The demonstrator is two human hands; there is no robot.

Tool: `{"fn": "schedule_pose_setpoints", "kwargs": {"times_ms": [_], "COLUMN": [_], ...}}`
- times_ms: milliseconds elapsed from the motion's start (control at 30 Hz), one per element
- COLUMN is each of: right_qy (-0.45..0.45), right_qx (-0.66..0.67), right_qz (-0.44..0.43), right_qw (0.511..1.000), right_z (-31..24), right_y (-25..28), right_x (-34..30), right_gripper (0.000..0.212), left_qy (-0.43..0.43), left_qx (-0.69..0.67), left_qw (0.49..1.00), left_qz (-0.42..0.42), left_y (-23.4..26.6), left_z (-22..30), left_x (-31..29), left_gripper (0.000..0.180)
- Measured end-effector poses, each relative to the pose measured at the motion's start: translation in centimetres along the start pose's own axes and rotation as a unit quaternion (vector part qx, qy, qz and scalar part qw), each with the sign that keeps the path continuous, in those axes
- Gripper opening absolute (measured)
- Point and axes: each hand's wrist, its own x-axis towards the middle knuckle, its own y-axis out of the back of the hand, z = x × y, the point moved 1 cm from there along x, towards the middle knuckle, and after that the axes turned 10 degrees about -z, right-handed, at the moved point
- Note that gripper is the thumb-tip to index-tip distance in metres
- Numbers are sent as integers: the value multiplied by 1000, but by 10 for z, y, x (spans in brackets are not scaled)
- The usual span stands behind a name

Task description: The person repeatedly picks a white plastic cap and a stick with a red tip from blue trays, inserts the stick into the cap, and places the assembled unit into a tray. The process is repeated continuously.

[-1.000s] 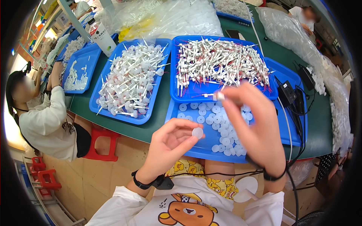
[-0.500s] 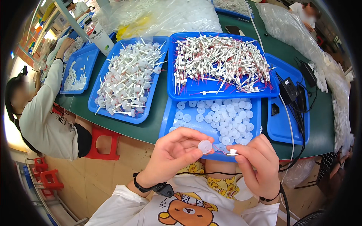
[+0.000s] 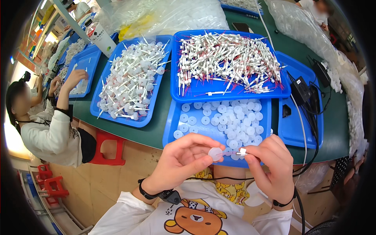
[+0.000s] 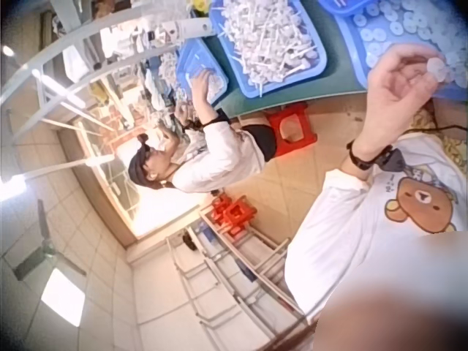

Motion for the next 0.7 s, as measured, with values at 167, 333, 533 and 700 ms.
{"fn": "schedule_pose_setpoints", "kwargs": {"times_ms": [167,333,533,700], "right_qy": [32,85,139,142], "right_qx": [-122,-155,-192,-191], "right_qz": [42,75,99,110], "right_qw": [991,981,967,965], "right_z": [-6,-9,-8,-4], "right_y": [2,-3,-8,-11], "right_x": [-2,-6,-11,-13], "right_gripper": [20,35,48,48], "left_qy": [-26,-25,-21,-11], "left_qx": [14,48,16,16], "left_qw": [1000,998,999,999], "left_qz": [4,36,38,25], "left_y": [0,2,3,0], "left_z": [-3,-6,-7,-6], "left_x": [1,0,2,3], "left_gripper": [32,31,30,31]}}
